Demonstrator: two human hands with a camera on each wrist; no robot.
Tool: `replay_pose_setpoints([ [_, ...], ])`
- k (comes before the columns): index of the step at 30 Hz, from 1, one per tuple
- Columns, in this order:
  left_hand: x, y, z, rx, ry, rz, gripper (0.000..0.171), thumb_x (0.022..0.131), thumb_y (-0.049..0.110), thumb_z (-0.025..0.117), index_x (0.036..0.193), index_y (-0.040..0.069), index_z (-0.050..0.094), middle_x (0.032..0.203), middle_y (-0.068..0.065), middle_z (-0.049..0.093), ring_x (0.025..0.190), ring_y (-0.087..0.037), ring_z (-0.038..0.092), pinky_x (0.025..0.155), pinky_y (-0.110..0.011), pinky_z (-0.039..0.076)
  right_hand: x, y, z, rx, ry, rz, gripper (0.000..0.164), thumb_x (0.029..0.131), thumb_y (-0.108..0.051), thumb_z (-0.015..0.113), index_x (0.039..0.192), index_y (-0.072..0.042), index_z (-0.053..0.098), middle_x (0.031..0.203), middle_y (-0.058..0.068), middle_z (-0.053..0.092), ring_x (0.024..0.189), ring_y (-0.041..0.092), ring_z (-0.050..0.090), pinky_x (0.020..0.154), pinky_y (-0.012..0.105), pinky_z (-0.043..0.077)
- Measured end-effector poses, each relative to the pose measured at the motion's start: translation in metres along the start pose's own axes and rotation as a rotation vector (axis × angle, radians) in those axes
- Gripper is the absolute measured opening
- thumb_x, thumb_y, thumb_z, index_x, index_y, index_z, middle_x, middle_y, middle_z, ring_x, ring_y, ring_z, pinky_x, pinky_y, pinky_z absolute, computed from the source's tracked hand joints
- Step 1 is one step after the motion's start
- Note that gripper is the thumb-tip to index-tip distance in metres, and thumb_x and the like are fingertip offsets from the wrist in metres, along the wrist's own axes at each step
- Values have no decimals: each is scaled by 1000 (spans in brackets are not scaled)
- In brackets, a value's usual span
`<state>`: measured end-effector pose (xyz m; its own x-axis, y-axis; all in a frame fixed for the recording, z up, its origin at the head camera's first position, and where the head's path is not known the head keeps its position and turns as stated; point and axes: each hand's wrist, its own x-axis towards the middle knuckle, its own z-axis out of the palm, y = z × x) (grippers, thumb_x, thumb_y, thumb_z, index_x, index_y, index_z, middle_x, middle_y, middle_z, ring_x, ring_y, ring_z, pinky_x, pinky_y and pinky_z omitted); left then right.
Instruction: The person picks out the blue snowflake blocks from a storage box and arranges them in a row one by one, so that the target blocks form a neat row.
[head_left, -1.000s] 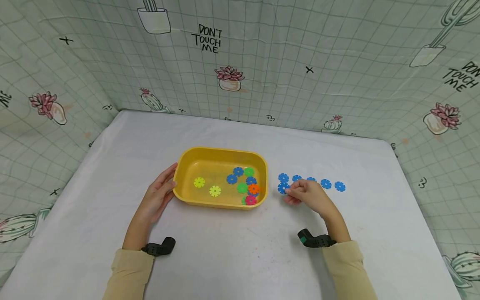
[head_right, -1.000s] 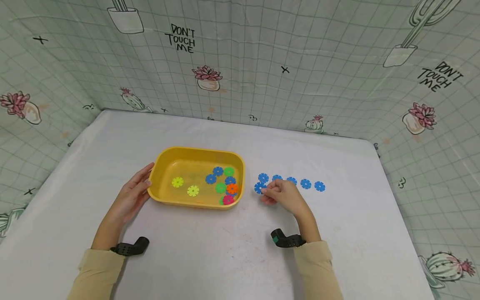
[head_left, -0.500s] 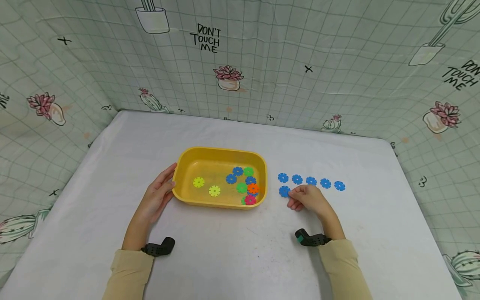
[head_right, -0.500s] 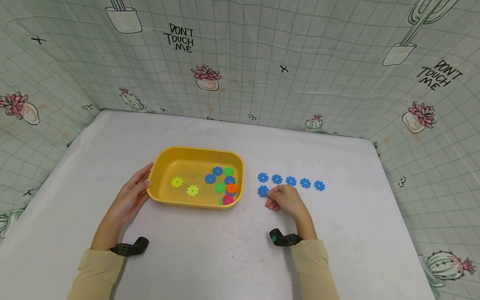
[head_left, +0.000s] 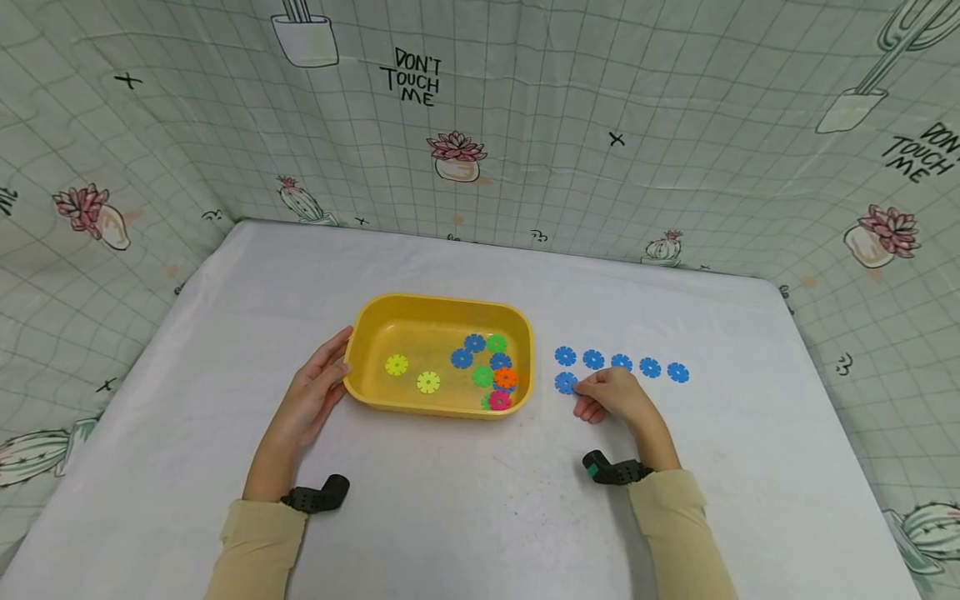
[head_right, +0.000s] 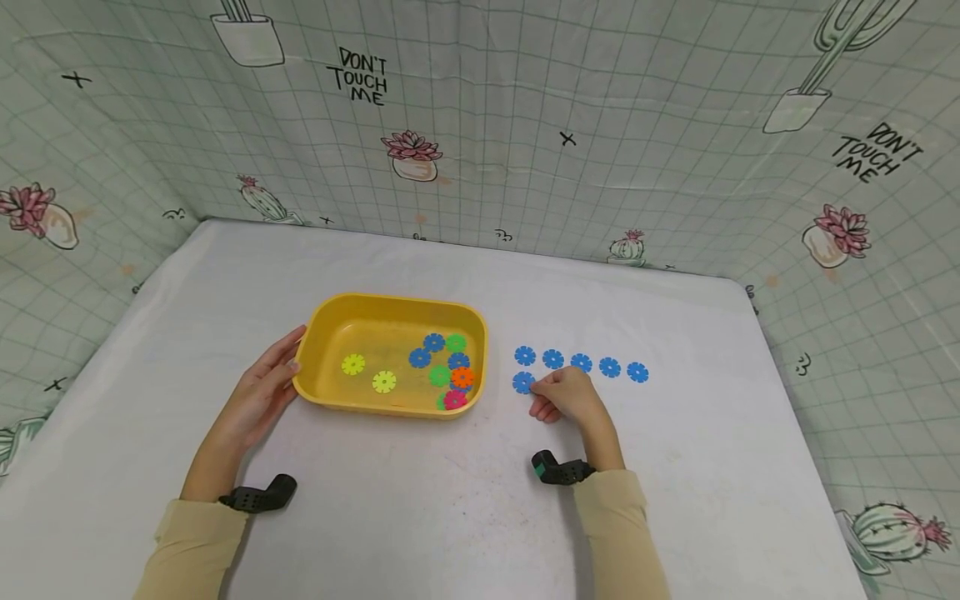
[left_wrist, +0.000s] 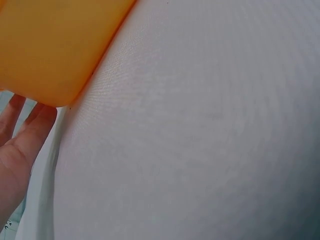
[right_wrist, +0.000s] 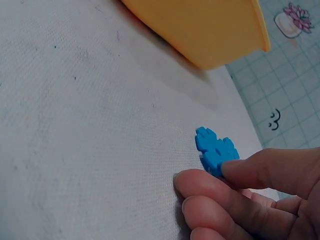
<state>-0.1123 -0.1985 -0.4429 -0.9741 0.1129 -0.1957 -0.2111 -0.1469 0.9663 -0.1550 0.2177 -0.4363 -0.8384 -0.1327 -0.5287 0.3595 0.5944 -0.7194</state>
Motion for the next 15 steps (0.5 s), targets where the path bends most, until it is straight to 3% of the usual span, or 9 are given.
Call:
replay_pose_setpoints([
  [15, 0, 1, 1, 12, 8, 1, 54, 98, 17, 45, 148, 16, 25, 155, -10, 20, 121, -6, 45, 92, -13, 45, 2, -3, 2, 0, 12, 64, 25, 92, -18, 56, 90, 6, 63, 60, 2, 66, 51, 9, 60, 53, 23, 54],
])
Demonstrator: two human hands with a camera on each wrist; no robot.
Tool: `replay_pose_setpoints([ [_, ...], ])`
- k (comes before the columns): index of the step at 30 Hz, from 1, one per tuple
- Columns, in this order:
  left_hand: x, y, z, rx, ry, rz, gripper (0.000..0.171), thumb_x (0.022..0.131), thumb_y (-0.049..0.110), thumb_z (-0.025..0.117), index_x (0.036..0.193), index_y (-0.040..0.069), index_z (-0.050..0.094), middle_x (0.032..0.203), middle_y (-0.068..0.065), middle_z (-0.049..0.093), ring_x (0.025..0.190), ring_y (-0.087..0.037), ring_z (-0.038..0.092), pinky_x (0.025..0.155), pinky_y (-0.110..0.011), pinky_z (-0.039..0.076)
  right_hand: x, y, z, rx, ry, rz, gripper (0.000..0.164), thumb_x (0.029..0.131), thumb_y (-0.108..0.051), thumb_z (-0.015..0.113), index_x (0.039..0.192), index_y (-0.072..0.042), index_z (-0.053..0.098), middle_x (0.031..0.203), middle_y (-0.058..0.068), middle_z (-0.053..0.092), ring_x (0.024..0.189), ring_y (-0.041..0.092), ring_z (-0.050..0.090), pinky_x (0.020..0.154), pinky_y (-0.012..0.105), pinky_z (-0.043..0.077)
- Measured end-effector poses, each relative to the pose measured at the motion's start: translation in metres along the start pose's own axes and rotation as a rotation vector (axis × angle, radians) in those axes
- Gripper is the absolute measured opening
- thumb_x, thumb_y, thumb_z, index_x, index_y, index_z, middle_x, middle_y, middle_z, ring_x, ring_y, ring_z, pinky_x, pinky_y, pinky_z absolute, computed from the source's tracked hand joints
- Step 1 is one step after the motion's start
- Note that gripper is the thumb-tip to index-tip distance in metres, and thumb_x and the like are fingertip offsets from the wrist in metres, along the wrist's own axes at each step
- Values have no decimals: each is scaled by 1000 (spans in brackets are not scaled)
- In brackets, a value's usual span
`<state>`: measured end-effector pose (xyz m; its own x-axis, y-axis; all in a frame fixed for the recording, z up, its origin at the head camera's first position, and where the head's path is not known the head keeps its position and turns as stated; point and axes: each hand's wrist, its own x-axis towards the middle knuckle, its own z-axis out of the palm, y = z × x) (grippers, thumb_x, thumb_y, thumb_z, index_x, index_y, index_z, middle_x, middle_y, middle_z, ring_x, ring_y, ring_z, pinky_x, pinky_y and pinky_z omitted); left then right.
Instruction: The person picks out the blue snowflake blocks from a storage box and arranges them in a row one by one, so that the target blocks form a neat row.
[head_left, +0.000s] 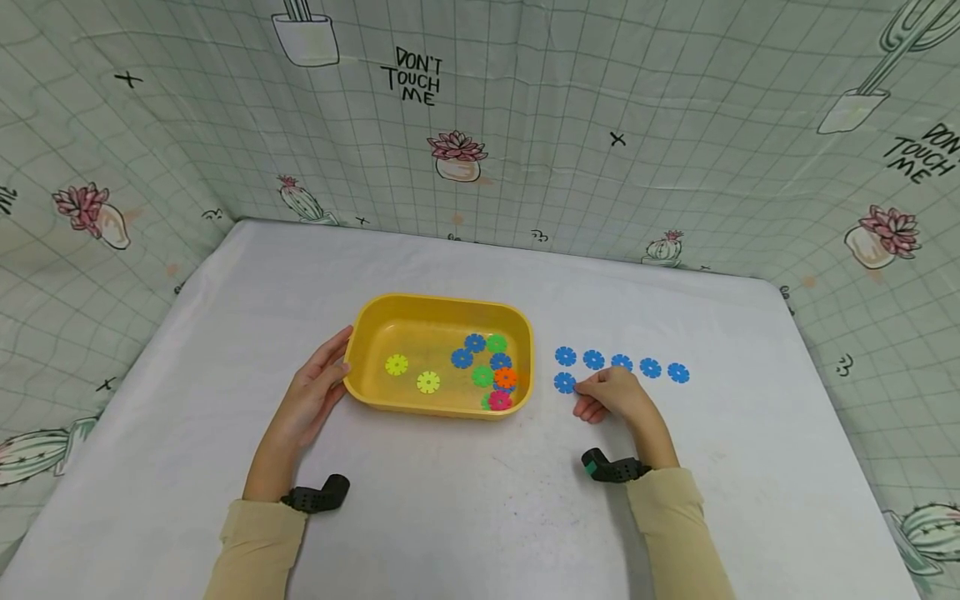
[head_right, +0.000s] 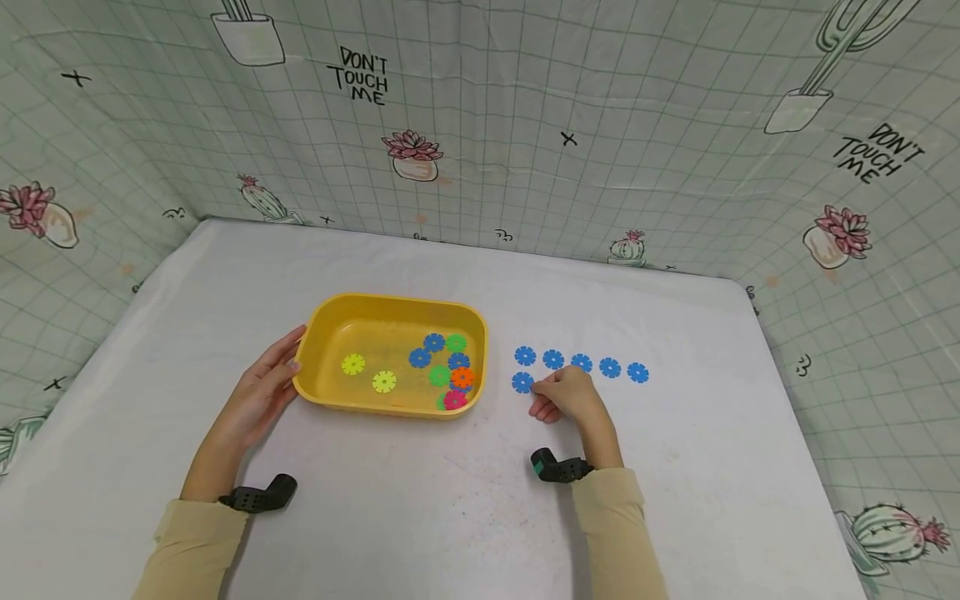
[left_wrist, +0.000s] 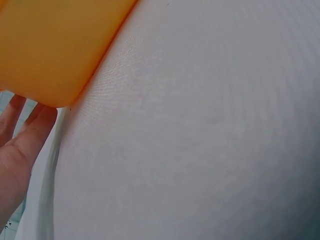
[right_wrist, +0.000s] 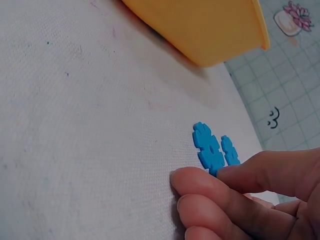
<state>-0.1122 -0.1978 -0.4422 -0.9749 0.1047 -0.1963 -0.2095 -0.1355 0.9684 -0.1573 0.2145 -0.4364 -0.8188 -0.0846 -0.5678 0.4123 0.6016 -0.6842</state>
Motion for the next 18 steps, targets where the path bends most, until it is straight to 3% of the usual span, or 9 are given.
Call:
replay_pose_setpoints([
  [11, 0, 0, -1, 1, 4, -13, 54, 98, 16, 45, 148, 17, 25, 155, -10, 20, 122, -8, 43, 92, -13, 45, -2, -1, 0, 8, 9, 4, 25, 91, -22, 58, 94, 4, 58, 62, 3, 66, 52, 10, 60, 54, 23, 54],
  [18, 0, 0, -1, 5, 4, -8, 54, 98, 18, 45, 148, 17, 25, 154, -10, 20, 123, -8, 43, 92, -13, 45, -5, 0, 1, 21, 20, -43, 27, 91, -21, 58, 98, 5, 55, 64, 4, 67, 55, 10, 61, 56, 24, 55],
])
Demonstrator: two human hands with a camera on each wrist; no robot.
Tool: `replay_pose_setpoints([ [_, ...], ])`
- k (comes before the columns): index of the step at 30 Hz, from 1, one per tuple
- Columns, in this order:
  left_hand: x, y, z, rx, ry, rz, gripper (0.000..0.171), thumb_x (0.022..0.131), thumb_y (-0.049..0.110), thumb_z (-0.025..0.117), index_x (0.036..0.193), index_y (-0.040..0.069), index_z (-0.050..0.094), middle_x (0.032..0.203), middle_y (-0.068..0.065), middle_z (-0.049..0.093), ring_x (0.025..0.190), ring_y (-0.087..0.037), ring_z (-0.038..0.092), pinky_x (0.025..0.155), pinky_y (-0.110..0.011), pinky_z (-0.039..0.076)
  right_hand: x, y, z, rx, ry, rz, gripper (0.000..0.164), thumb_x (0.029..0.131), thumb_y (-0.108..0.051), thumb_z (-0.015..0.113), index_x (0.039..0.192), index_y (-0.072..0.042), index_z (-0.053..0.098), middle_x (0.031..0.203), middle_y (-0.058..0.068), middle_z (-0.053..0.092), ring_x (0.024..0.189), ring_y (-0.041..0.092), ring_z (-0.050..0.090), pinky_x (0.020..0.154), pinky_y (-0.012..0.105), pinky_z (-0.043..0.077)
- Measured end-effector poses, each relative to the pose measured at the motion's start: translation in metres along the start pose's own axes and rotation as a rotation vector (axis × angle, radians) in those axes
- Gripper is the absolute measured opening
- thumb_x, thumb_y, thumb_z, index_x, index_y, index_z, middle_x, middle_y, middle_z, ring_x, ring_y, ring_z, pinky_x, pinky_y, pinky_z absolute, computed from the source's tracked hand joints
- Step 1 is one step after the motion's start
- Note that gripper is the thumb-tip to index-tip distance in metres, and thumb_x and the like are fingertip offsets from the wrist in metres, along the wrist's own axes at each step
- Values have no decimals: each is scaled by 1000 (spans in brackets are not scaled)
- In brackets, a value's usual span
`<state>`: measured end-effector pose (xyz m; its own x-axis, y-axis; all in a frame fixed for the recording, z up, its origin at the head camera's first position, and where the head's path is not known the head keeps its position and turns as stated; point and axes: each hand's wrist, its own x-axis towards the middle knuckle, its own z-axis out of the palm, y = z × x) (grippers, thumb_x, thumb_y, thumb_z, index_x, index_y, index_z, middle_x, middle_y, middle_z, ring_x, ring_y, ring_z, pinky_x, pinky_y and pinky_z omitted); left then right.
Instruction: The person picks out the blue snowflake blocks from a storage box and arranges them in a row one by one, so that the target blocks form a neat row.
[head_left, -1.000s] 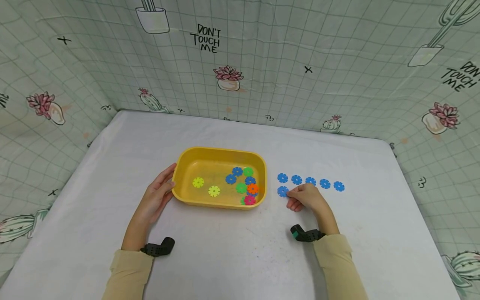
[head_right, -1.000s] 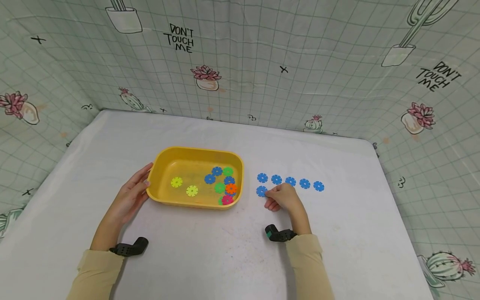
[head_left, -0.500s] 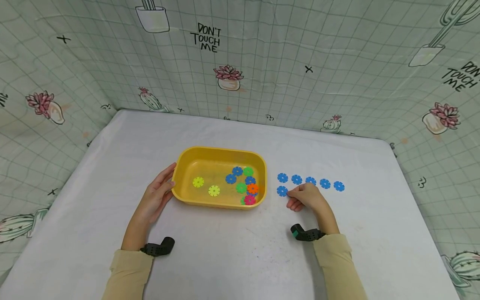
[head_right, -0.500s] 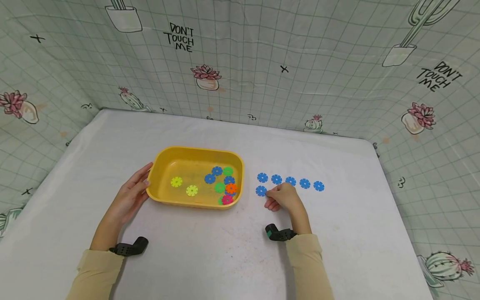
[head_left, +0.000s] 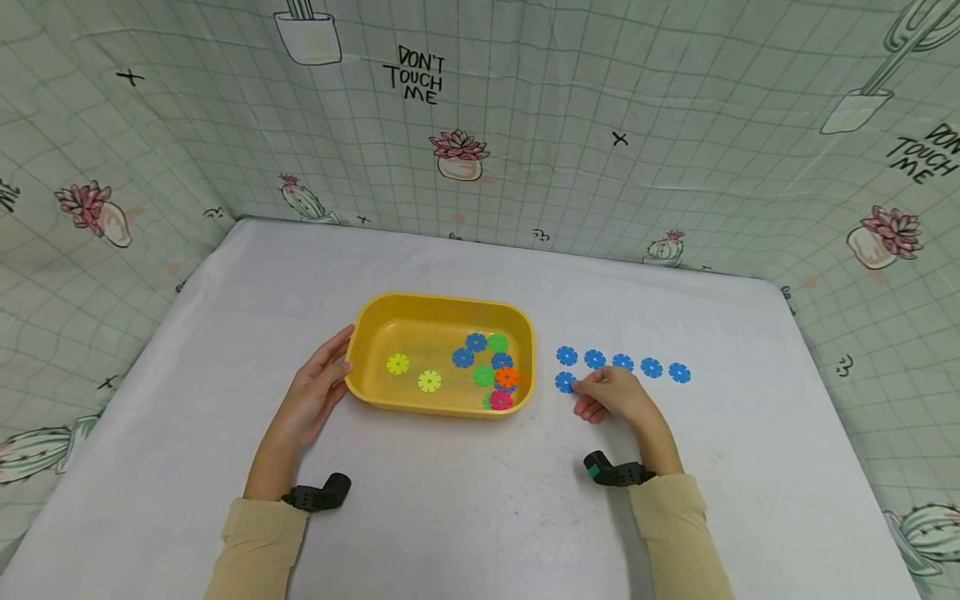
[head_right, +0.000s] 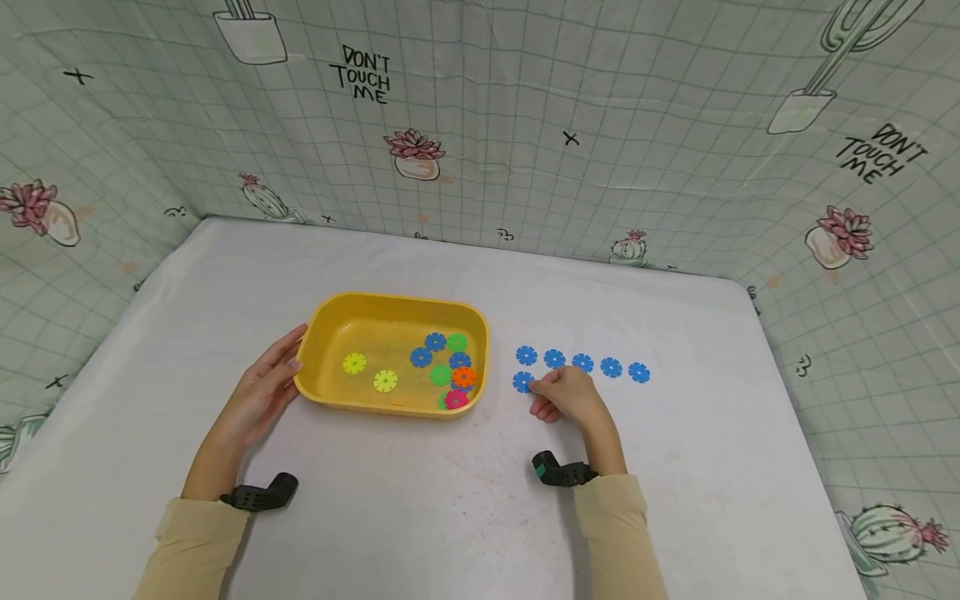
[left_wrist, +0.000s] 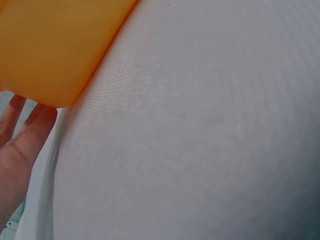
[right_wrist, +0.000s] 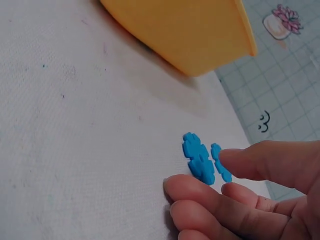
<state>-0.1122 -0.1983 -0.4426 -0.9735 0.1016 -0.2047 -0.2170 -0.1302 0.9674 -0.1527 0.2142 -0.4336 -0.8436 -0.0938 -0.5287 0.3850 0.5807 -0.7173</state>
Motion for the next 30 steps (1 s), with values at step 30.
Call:
replay_pose_setpoints([
  [30, 0, 1, 1, 9, 6, -11, 54, 98, 18, 45, 148, 19, 25, 155, -8, 20, 129, -15, 39, 93, -14, 44, -20, -88, 47, -56, -9, -452, 37, 87, -19, 64, 119, -1, 58, 98, 11, 64, 87, 19, 60, 80, 30, 53],
])
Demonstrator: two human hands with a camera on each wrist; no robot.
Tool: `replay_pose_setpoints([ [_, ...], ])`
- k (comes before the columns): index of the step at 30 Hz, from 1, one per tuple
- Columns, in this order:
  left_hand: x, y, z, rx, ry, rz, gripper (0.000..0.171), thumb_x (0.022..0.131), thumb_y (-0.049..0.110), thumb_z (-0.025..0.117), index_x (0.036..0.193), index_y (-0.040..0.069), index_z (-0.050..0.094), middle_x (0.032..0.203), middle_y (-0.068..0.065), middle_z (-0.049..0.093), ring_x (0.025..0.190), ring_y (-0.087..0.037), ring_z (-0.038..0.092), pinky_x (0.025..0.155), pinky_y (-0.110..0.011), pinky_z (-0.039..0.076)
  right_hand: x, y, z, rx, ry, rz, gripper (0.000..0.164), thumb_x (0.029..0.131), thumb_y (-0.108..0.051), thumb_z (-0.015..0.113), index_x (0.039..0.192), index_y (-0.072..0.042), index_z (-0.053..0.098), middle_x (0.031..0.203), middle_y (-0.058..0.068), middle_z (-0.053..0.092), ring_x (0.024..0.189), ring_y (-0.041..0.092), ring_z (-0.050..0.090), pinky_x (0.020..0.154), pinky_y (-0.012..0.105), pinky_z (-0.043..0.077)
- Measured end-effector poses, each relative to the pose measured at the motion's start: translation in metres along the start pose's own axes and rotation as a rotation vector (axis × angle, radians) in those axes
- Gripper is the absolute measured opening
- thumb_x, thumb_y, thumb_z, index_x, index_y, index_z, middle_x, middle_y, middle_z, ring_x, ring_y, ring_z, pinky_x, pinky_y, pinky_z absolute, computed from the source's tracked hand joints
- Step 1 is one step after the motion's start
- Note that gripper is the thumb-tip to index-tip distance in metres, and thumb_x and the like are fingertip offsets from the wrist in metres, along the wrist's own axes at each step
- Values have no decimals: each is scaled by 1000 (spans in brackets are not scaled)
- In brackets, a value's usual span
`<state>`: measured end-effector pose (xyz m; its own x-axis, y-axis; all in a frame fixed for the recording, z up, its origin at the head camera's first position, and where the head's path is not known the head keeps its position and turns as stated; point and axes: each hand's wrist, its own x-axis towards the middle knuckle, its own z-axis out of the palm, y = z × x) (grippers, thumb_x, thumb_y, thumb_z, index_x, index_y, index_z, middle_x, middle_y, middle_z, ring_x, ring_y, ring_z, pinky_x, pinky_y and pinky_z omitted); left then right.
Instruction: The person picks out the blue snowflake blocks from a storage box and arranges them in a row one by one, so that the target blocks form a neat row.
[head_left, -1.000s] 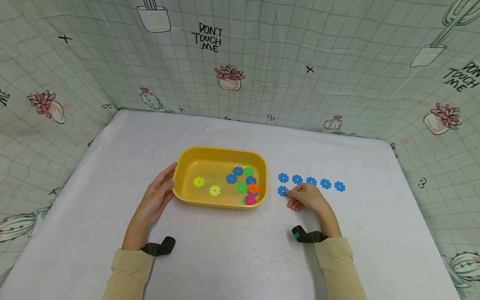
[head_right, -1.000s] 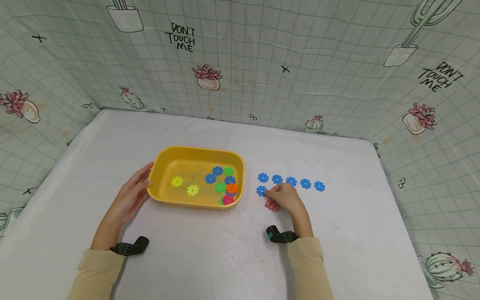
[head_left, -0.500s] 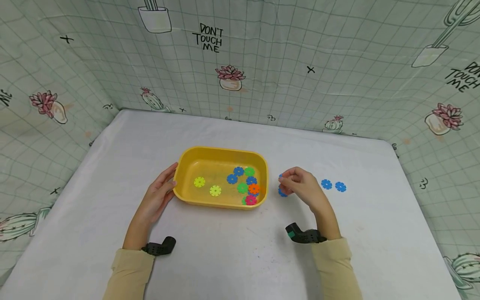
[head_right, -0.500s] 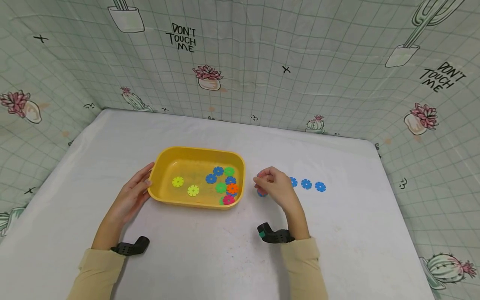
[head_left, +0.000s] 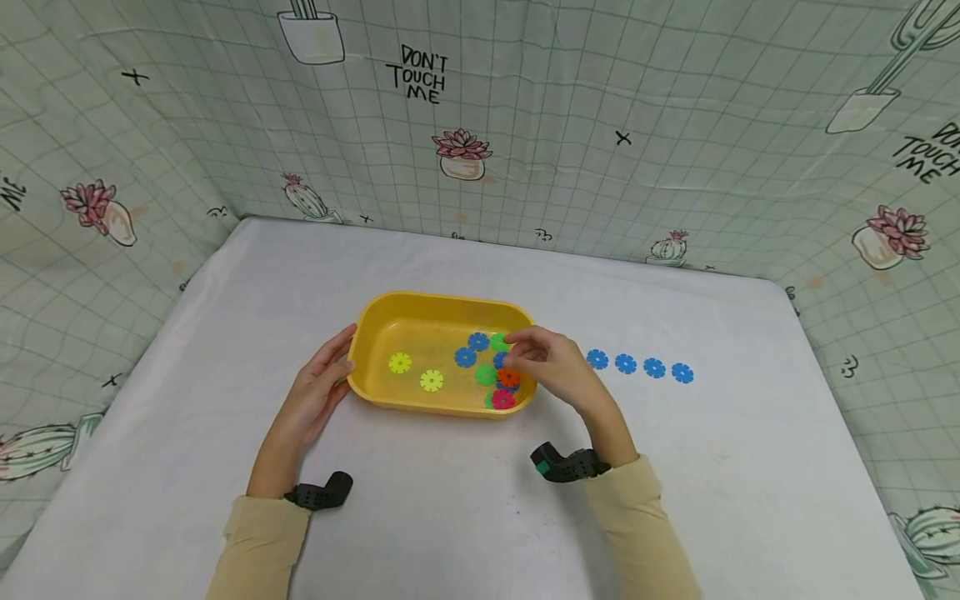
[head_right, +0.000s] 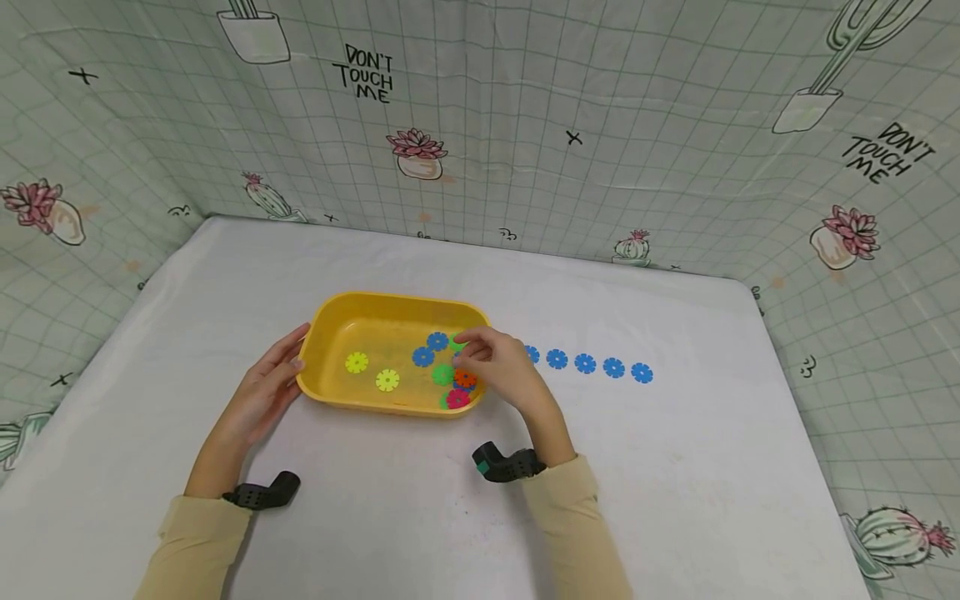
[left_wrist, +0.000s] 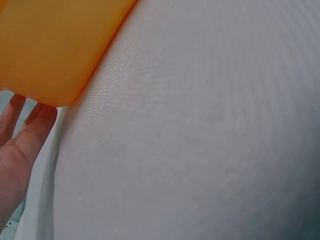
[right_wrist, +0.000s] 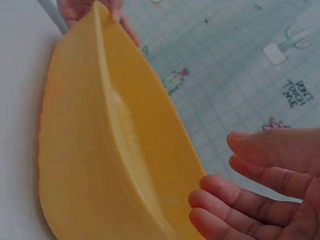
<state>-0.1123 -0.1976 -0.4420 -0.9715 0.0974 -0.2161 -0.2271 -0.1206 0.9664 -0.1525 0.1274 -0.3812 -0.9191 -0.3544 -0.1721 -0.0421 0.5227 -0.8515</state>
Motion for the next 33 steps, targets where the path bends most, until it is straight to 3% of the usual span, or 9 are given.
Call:
replay_pose_setpoints([
  [5, 0, -1, -1, -2, -1, 8, 54, 98, 18, 45, 148, 18, 25, 155, -8, 20, 127, -13, 41, 93, -14, 44, 11, -3, 14, -17, -64, -13, 36, 87, -17, 64, 120, -2, 58, 95, 10, 64, 83, 19, 59, 73, 27, 52],
  [14, 1, -1, -1, -3, 1, 22, 54, 98, 17, 44, 148, 17, 25, 154, -10, 20, 122, -9, 44, 92, -14, 45, 33, -1, 39, -84, -84, -26, 35, 84, -12, 67, 118, -3, 60, 88, 8, 63, 77, 17, 56, 69, 22, 51],
  [25, 1, -1, -2, -20, -1, 14, 53, 98, 15, 44, 148, 16, 25, 154, -10, 20, 122, -9, 44, 93, -15, 46, 51, 5, 54, -187, -75, 69, 34, 83, -15, 69, 115, -9, 60, 78, 5, 53, 65, 16, 47, 56, 20, 39],
  [33, 1, -2, -1, -13, 5, 1, 53, 98, 16, 44, 148, 19, 26, 154, -8, 22, 124, -9, 42, 93, -14, 45, 59, 7, 58, -222, -69, 160, 34, 85, -16, 68, 117, -11, 59, 80, 7, 54, 63, 16, 51, 54, 19, 43],
])
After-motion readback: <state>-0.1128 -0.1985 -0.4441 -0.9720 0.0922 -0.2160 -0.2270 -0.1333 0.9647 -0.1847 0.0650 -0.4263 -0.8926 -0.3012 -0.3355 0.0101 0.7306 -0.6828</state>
